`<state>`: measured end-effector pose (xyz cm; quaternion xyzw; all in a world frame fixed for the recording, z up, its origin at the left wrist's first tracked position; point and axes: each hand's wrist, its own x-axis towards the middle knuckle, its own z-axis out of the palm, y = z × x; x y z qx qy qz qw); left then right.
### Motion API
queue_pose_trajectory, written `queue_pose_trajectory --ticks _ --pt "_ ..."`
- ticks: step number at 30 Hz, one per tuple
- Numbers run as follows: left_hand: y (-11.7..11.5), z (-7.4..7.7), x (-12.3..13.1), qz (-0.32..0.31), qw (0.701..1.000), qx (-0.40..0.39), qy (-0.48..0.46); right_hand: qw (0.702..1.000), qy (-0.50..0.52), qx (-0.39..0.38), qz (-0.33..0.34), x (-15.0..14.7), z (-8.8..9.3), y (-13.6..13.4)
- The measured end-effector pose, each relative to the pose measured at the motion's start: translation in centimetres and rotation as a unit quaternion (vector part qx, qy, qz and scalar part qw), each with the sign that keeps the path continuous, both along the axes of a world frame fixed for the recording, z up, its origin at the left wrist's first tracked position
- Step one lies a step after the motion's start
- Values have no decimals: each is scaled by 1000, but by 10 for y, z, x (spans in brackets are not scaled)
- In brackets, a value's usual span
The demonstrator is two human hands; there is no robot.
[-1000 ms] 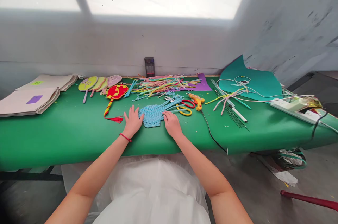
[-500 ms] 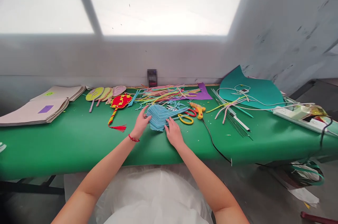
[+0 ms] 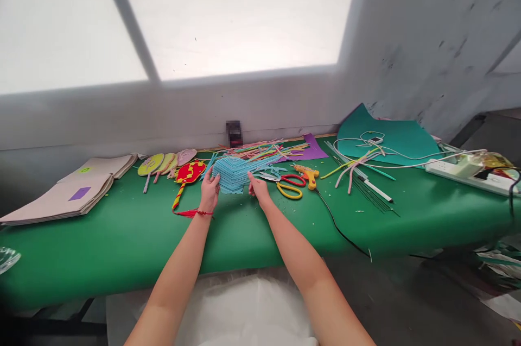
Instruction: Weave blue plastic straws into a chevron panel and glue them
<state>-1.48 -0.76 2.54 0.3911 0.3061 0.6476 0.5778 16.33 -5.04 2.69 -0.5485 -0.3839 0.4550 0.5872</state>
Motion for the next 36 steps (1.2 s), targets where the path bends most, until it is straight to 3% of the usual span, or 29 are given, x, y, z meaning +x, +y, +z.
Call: queue_pose_trajectory --ticks 3,6,11,19,25,28,36 --pt "3 0 -2 14 1000 -13 -7 999 27 21 -38 13 -15 11" --pt "6 -2 -1 -1 999 -22 -23 996 88 28 -16 26 -23 12" --pt "2 -9 13 -88 994 -41 -51 976 208 58 -24 24 -28 15" --pt "-15 -12 34 -212 963 -134 -100 957 265 102 -62 24 -31 20" --pt "-12 -9 24 -216 966 -112 -89 949 285 112 -69 25 -32 21" --pt "-11 -9 22 -187 976 -103 -47 948 288 108 -84 25 -32 21" --pt "-15 -20 31 -172 982 -56 55 948 283 89 -112 26 -28 21"
